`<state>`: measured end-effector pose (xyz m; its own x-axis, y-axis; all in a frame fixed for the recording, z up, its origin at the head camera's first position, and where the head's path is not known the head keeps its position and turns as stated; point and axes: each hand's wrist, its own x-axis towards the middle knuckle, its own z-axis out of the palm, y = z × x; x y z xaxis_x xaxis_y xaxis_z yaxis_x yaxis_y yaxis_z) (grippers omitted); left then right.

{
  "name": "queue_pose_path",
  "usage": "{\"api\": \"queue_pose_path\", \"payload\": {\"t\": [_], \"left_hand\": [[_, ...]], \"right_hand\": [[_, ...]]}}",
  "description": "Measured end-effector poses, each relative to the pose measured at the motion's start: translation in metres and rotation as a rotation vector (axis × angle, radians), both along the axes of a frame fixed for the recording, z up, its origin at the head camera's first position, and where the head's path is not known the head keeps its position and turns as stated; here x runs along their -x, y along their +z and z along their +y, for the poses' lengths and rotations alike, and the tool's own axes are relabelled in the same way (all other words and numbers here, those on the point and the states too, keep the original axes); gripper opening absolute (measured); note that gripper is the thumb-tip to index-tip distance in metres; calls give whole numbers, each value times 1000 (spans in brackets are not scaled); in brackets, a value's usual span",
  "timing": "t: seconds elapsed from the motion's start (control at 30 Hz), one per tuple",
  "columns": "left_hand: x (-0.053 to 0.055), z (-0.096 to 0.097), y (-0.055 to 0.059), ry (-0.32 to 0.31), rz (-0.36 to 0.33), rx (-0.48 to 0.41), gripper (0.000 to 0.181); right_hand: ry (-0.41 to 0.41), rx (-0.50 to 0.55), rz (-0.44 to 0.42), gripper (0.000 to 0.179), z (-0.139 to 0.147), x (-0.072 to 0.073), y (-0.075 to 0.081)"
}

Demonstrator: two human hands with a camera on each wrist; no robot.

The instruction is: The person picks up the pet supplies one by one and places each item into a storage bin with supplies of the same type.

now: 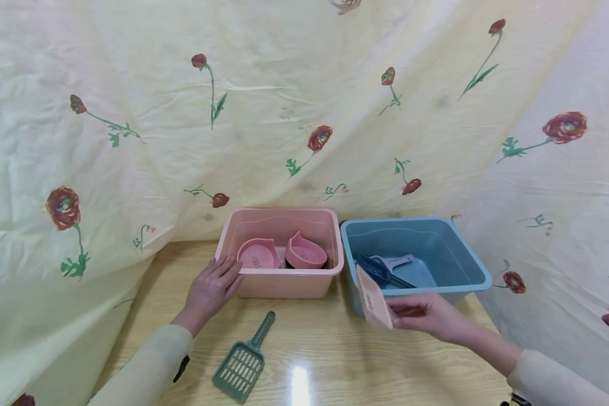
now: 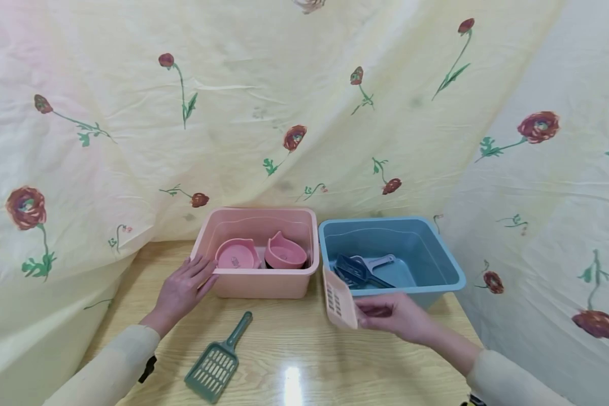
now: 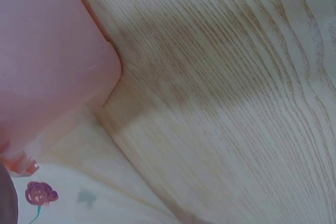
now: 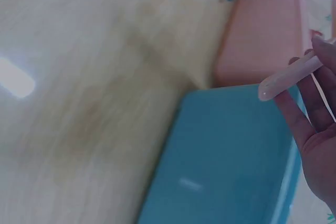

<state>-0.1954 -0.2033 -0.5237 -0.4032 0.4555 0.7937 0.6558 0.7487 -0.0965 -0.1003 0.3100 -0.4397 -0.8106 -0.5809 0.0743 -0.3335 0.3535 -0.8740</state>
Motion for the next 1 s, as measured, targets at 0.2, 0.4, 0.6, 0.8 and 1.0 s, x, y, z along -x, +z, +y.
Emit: {"api": "queue_pose_path", "payload": {"t": [0.2, 0.4, 0.6, 0.8, 1.0], "left_hand": [[1, -2, -2, 3, -9, 4, 56], [0, -3, -2, -3, -11, 1, 53], [-2, -3, -1, 12, -20, 15, 54], [-2, -1, 1, 2, -23, 9, 55], [-3, -1, 0, -2, -19, 6, 54]], "right_hand": [[-196, 48, -9, 45, -2, 20, 29], [-335, 115, -90, 50, 7, 53, 39], [-346, 256, -157, 41, 16, 83, 42], [-386, 374, -235, 34, 29, 109, 38], [-407, 340, -254, 35, 48, 130, 30]]}}
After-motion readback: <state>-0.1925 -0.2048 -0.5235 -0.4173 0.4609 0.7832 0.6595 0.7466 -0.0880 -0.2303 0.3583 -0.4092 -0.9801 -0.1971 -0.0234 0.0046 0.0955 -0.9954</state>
